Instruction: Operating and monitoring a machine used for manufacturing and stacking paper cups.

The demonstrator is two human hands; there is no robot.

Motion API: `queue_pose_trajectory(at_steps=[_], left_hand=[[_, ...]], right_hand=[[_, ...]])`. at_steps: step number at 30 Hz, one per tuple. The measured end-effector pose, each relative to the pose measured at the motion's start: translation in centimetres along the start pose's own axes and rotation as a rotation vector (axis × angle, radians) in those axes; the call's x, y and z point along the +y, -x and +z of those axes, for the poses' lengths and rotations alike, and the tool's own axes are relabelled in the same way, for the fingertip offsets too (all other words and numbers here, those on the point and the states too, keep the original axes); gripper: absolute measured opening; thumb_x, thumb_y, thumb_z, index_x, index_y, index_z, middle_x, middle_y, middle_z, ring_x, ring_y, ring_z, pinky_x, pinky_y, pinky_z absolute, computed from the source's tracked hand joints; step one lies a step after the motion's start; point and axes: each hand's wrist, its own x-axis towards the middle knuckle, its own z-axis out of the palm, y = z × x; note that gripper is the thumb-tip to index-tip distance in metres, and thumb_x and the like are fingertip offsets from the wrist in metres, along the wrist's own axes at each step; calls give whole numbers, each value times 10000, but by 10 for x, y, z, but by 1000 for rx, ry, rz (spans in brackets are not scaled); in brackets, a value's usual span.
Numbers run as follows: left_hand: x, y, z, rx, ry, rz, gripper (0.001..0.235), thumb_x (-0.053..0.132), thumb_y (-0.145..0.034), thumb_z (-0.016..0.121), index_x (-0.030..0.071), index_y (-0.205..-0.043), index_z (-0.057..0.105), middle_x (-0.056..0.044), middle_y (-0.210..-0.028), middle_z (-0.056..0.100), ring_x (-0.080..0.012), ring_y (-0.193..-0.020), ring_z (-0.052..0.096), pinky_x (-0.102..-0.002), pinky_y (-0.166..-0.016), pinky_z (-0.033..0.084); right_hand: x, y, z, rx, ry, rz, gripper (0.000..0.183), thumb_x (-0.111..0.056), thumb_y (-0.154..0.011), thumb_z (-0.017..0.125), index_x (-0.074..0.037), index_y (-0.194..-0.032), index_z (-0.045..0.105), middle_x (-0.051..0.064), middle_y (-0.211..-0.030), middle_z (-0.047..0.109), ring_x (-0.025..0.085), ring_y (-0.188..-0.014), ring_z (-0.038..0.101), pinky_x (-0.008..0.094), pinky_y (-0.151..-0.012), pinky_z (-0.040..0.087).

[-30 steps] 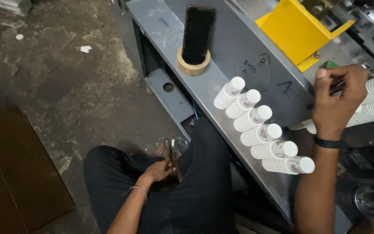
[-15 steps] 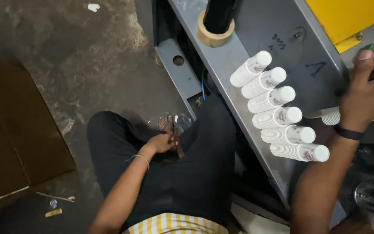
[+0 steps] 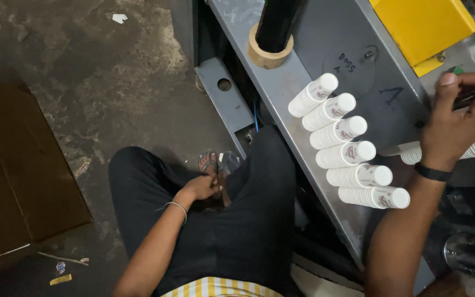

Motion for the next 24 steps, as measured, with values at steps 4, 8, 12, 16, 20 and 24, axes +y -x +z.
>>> queue_pose_trajectory(at_steps=[4, 8, 12, 16, 20, 24], left_hand=[[3, 4, -2, -7, 8, -15, 510, 470, -954, 586, 51, -1243, 612, -208, -1201, 706, -380, -1161, 658, -460, -993, 493], [8, 6, -6, 1, 22, -5, 528, 468, -949, 592, 54, -1278, 588, -206, -1220, 697, -381, -1177, 642, -455, -1003, 488], [16, 10, -12, -47, 25, -60, 541, 479, -956, 582, 62, -1300, 576, -191, -1230, 694, -366, -1184, 646, -445, -1023, 476], [7, 5, -5, -50, -8, -30, 533, 503, -966, 576, 62, -1261, 623, -189, -1219, 707, -359, -1184, 656, -439, -1027, 484], [9, 7, -7, -32, -16, -20, 533, 495, -962, 577, 62, -1272, 603, -197, -1217, 705, -367, -1180, 656, -445, -1017, 489], [0, -1, 1, -12, -7, -8, 537, 495, -955, 581, 65, -1275, 588, -196, -1225, 694, -373, -1185, 646, -453, -1005, 488]], right_hand=[[-5, -1, 0, 6, 24, -7, 146, -87, -1123, 609, 42, -1067, 569, 75, -978, 556, 132, -803, 524, 244, -768, 435], [-9, -2, 0, -6, -40, 18, 139, -105, -1112, 608, 32, -1121, 587, 42, -975, 581, 106, -815, 552, 232, -777, 456], [2, 1, -1, -13, 6, 11, 142, -103, -1125, 608, 28, -1083, 572, 56, -984, 583, 115, -816, 538, 235, -786, 451], [4, 1, -2, -10, 115, -108, 132, -92, -1132, 611, 21, -1075, 575, 72, -1006, 577, 135, -853, 540, 240, -810, 458], [1, 1, -1, -16, 102, -68, 142, -100, -1119, 619, 21, -1062, 571, 62, -977, 561, 122, -811, 524, 235, -765, 440], [3, 1, 0, 5, 32, 0, 117, -76, -1113, 612, 22, -1063, 572, 58, -987, 573, 118, -801, 522, 240, -756, 440]])
